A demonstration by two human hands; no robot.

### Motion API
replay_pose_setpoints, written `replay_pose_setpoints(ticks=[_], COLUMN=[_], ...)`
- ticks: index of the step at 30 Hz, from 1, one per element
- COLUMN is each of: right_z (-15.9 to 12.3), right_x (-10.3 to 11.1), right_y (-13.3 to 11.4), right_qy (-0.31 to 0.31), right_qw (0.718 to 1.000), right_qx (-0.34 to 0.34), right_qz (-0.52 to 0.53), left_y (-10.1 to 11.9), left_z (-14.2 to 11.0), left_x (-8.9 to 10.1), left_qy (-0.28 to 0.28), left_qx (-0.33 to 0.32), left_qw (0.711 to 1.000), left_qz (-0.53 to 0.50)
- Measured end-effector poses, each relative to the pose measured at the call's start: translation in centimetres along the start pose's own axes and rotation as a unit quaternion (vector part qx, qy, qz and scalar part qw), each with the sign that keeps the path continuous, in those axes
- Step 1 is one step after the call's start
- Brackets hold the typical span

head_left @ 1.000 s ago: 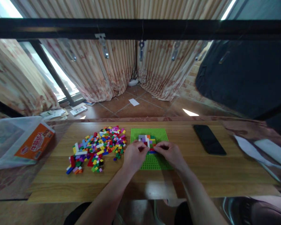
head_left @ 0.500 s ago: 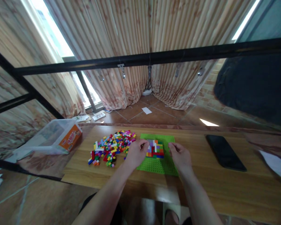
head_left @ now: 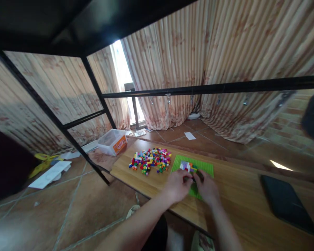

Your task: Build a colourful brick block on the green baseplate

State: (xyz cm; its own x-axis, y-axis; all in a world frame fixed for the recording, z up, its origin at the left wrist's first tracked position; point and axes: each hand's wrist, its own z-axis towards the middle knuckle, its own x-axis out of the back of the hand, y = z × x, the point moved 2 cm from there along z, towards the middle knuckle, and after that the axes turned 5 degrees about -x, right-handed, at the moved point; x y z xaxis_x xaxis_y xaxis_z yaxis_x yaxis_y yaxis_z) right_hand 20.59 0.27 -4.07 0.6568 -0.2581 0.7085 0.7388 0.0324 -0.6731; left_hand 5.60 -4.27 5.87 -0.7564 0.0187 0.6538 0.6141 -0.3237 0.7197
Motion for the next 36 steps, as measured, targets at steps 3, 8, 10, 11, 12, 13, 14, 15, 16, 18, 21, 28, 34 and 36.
replay_pose_setpoints(ticks=[3, 8, 10, 11, 12, 13, 14, 15, 16, 18, 21, 28, 34, 36], right_z=[-0.5, -0.8, -0.7, -0.5, -0.4, -0.3, -0.2, -0.1, 0.0, 0.1, 0.0, -1.1, -1.3, -1.4], right_x=[-0.5, -1.0, -1.0, -1.0, -1.0, -1.1, -1.1, -1.1, -1.1, -0.9, -0.4, 1.9, 2.5, 2.2], right_y=[-0.4, -0.4, -0.1, 0.0, 0.2, 0.4, 0.6, 0.8, 1.0, 1.5, 2.4, 4.2, 2.1, 0.8], right_qy=[0.011, 0.01, 0.005, 0.002, 0.0, -0.002, -0.005, -0.007, -0.012, -0.022, -0.04, -0.079, -0.058, -0.04], right_qw=[0.997, 0.989, 0.987, 0.987, 0.986, 0.986, 0.986, 0.986, 0.986, 0.987, 0.99, 0.996, 0.998, 0.999], right_qx=[0.06, 0.098, 0.111, 0.116, 0.119, 0.121, 0.123, 0.123, 0.123, 0.119, 0.112, 0.03, -0.008, -0.006], right_qz=[-0.039, -0.106, -0.114, -0.115, -0.115, -0.115, -0.114, -0.113, -0.111, -0.102, -0.076, -0.005, 0.021, 0.028], left_y=[-3.0, -7.6, -9.0, -9.5, -10.1, -10.7, -11.3, -12.0, -12.7, -14.2, -16.6, -20.5, -21.4, -21.4], left_z=[-3.9, -10.6, -12.0, -12.2, -12.3, -12.1, -11.7, -11.2, -10.5, -8.9, -6.3, -2.8, -2.0, -1.8], left_x=[2.9, 7.6, 9.1, 9.8, 10.5, 11.2, 11.9, 12.6, 13.3, 14.5, 15.7, 15.7, 15.6, 15.6], left_qy=[0.025, 0.062, 0.083, 0.099, 0.115, 0.13, 0.145, 0.157, 0.166, 0.18, 0.18, 0.141, 0.111, 0.112], left_qx=[0.057, 0.158, 0.18, 0.19, 0.2, 0.212, 0.225, 0.236, 0.245, 0.259, 0.277, 0.279, 0.255, 0.246], left_qw=[0.998, 0.984, 0.978, 0.974, 0.97, 0.965, 0.958, 0.953, 0.948, 0.939, 0.932, 0.934, 0.945, 0.945], left_qz=[0.032, 0.06, 0.066, 0.071, 0.079, 0.088, 0.1, 0.111, 0.12, 0.135, 0.15, 0.173, 0.172, 0.185])
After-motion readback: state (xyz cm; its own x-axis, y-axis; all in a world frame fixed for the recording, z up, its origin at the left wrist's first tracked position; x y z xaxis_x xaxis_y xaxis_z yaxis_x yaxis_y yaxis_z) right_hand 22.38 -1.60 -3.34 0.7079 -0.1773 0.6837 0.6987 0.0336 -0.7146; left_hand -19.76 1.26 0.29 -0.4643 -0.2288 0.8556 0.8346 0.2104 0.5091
